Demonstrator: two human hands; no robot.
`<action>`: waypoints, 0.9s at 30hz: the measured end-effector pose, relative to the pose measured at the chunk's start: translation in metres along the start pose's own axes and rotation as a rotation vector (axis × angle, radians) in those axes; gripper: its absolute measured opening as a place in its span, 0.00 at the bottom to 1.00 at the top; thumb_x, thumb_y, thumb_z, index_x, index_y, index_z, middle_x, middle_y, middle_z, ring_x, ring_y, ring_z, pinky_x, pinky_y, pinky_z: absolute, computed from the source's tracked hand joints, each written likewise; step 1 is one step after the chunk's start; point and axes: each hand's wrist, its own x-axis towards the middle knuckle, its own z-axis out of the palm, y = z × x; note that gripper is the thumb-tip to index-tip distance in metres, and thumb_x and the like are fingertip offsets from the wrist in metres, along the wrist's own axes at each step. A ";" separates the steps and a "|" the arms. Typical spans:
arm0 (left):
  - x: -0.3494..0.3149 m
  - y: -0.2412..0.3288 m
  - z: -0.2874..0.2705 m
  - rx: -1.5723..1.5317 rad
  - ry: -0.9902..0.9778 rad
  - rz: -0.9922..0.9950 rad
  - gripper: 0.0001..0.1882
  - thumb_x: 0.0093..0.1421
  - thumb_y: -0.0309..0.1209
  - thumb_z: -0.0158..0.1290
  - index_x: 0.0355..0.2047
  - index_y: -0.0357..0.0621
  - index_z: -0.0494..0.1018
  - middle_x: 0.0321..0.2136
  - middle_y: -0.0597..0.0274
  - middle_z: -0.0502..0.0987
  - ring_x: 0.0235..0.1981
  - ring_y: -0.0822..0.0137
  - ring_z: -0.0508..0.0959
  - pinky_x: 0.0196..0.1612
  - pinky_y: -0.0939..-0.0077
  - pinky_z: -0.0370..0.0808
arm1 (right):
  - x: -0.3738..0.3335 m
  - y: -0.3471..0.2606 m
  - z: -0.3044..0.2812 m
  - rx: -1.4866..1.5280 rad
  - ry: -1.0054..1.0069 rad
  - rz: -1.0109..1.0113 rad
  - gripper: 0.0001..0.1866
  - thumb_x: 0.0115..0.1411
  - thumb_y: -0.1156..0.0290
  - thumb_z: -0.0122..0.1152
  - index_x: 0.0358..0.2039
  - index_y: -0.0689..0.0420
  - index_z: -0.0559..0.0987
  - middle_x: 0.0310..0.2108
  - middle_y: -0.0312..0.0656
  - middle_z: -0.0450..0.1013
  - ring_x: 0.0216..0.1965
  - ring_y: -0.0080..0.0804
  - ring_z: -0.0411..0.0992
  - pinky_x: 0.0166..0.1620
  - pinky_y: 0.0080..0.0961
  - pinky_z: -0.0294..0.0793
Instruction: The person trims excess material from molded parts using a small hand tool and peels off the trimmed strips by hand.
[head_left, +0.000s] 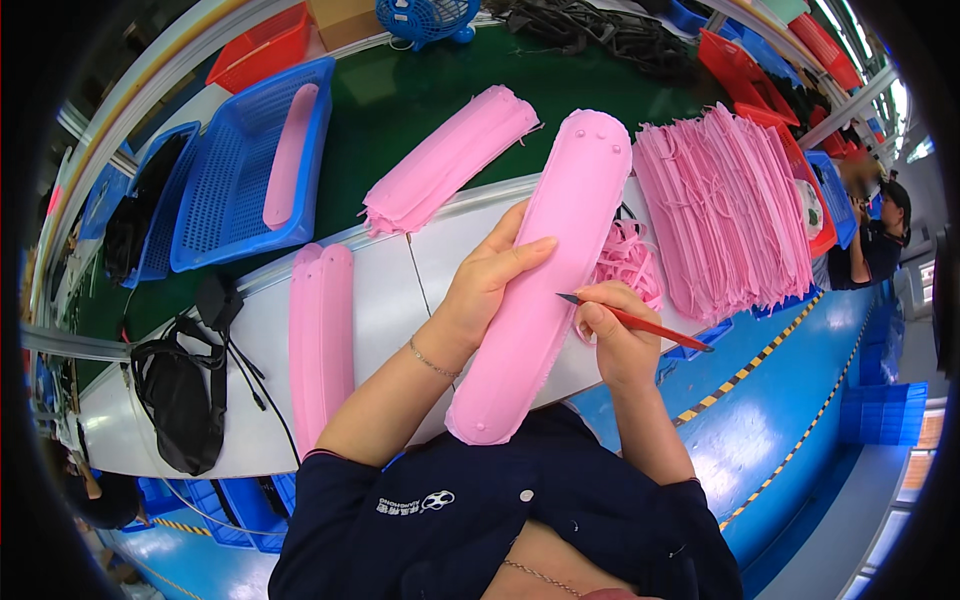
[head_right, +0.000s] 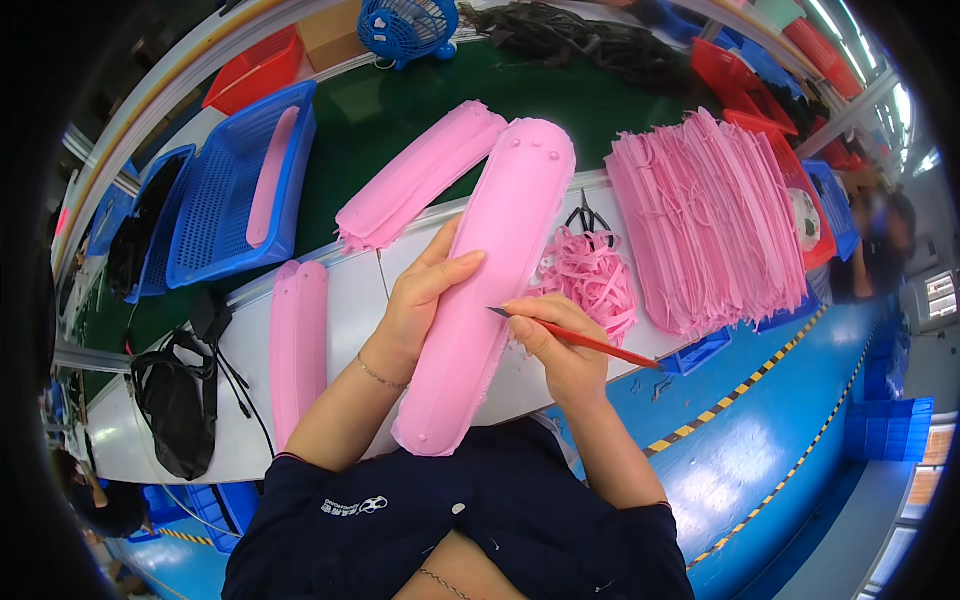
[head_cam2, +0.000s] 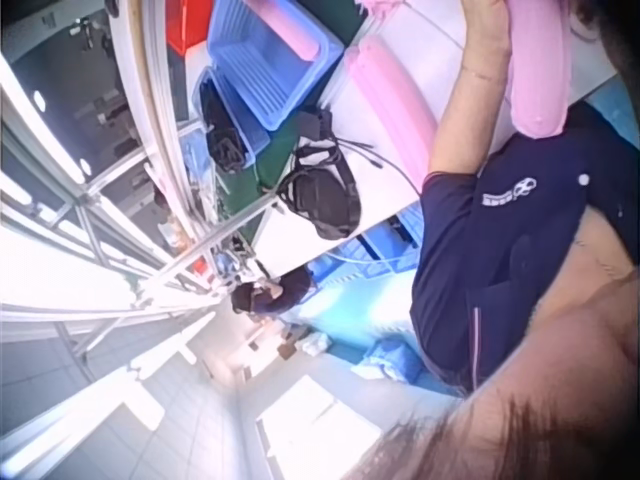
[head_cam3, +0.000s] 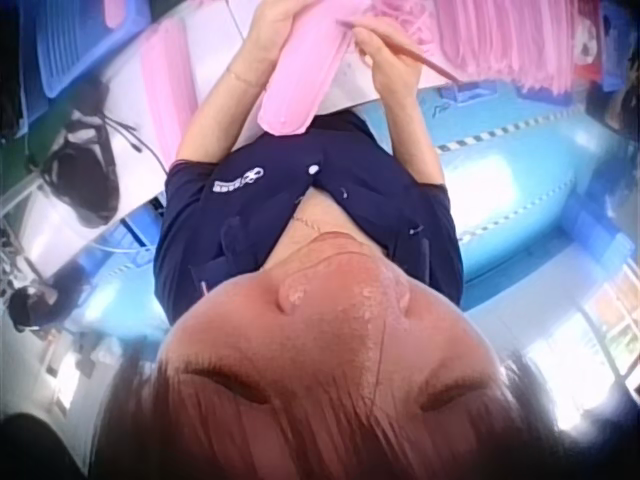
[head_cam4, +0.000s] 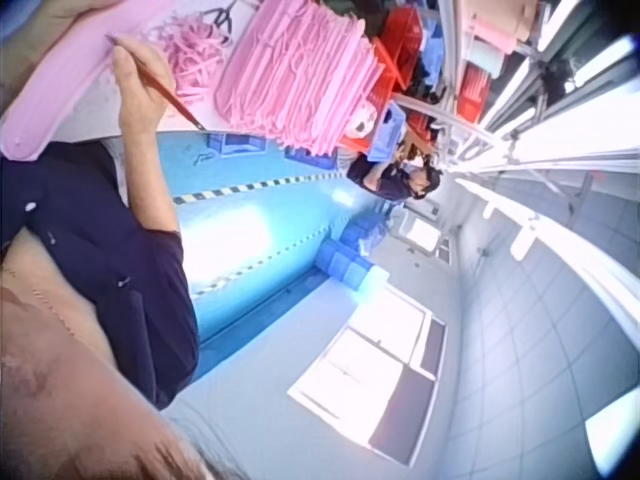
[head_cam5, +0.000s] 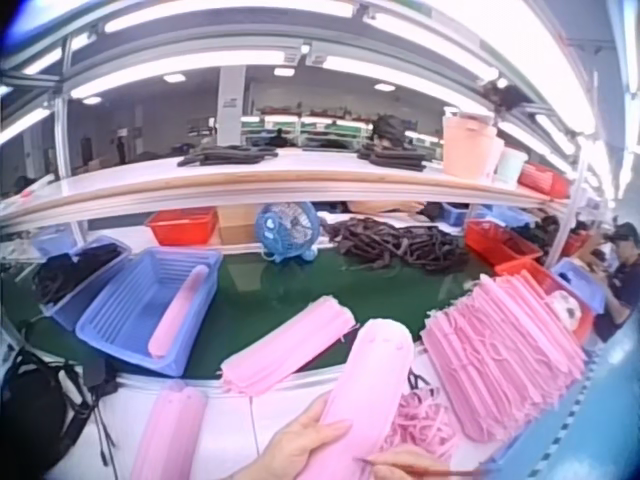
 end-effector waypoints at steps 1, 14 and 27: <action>0.001 -0.001 -0.001 0.001 0.001 0.011 0.26 0.61 0.30 0.49 0.59 0.43 0.59 0.47 0.60 0.71 0.44 0.73 0.72 0.47 0.80 0.70 | 0.001 -0.001 -0.001 0.025 -0.030 0.034 0.10 0.57 0.75 0.60 0.39 0.64 0.79 0.29 0.39 0.72 0.27 0.22 0.68 0.28 0.16 0.65; 0.000 0.007 -0.007 0.138 0.069 0.053 0.28 0.59 0.30 0.51 0.59 0.43 0.59 0.46 0.61 0.71 0.42 0.75 0.72 0.44 0.81 0.71 | -0.009 0.084 -0.122 -1.385 0.039 -0.345 0.12 0.55 0.70 0.62 0.39 0.58 0.80 0.42 0.50 0.73 0.45 0.45 0.70 0.50 0.39 0.68; -0.017 0.006 -0.010 0.295 -0.059 -0.157 0.28 0.58 0.31 0.53 0.59 0.45 0.60 0.48 0.62 0.70 0.47 0.75 0.69 0.48 0.81 0.67 | 0.024 -0.026 -0.044 -0.201 0.301 -0.102 0.11 0.60 0.75 0.56 0.43 0.65 0.77 0.32 0.39 0.72 0.32 0.23 0.68 0.36 0.17 0.67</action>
